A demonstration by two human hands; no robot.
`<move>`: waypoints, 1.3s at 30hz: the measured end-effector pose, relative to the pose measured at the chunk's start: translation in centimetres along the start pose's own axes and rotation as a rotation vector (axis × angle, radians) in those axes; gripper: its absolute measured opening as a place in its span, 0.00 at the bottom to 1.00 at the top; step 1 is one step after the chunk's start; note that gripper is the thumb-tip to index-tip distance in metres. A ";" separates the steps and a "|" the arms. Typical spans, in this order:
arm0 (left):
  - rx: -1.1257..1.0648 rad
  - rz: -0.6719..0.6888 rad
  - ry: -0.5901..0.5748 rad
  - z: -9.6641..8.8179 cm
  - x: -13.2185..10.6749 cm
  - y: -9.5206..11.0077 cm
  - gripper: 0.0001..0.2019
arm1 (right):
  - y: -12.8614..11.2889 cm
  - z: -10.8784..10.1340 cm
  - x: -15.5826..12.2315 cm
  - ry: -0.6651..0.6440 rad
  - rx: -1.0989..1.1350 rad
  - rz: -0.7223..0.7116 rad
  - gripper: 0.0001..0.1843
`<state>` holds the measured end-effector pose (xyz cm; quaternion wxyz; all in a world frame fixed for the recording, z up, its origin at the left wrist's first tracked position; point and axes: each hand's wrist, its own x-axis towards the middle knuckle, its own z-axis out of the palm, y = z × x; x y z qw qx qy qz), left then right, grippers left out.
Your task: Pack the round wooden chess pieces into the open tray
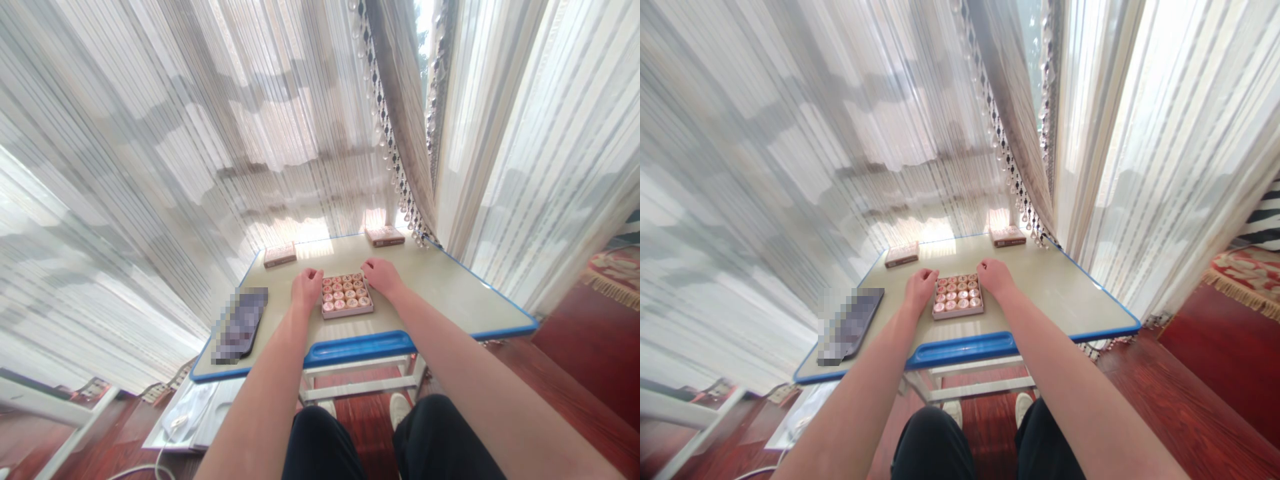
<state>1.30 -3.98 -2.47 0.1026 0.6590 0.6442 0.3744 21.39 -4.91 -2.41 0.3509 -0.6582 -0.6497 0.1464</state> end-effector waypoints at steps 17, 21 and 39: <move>0.034 -0.024 -0.010 0.1 0.1 -0.1 0.13 | 0.4 0.4 0.3 0.008 -0.059 -0.056 0.14; 0.058 -0.028 -0.015 0.1 0.2 -0.1 0.13 | 0.4 0.4 0.3 -0.002 -0.058 -0.046 0.14; 0.059 -0.034 -0.025 0.1 0.2 0.0 0.12 | 0.3 0.4 0.5 -0.018 -0.072 -0.040 0.13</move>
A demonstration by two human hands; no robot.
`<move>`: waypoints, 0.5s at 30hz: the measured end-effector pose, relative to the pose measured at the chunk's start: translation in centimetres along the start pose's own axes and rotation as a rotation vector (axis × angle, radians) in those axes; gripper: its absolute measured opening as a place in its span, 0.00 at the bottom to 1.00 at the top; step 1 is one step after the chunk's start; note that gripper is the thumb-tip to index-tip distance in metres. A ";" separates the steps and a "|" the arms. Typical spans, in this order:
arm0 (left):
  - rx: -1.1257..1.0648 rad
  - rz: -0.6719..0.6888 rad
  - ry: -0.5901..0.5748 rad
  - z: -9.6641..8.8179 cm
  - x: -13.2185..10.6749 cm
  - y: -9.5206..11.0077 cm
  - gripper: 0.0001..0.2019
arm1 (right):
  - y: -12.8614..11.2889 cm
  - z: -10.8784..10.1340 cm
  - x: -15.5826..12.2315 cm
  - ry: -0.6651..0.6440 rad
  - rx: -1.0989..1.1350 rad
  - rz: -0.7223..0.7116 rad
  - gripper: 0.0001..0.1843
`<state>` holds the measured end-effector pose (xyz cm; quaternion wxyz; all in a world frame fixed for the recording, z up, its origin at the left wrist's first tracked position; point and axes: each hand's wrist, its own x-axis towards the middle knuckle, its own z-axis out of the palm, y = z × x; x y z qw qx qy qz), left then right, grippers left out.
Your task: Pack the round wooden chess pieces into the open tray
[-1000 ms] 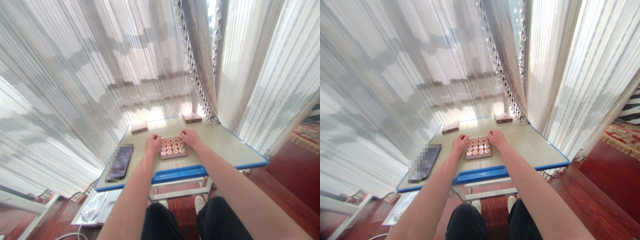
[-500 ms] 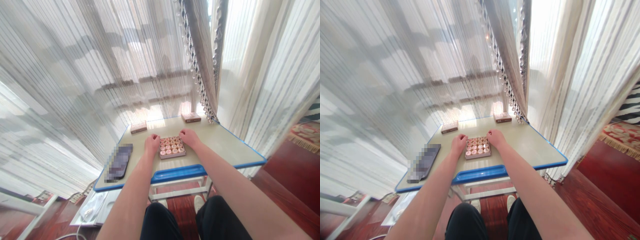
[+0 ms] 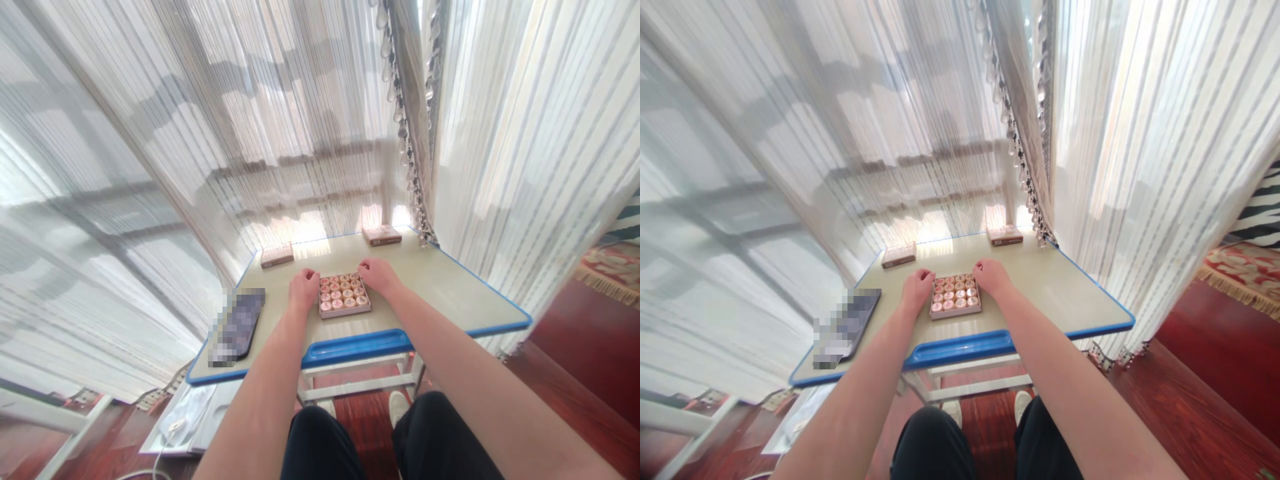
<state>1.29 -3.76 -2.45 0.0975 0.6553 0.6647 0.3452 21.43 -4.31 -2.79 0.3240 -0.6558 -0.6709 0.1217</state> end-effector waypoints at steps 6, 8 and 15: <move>-0.015 -0.020 0.013 -0.1 -0.2 -0.1 0.11 | 0.0 0.3 0.0 0.025 0.017 -0.005 0.14; -0.060 -0.055 0.079 -0.4 -0.7 0.1 0.12 | -0.2 0.2 -0.2 0.060 0.060 0.063 0.14; -0.151 -0.079 0.268 -3.8 1.0 -0.9 0.15 | -3.5 0.0 0.6 0.006 0.222 0.094 0.17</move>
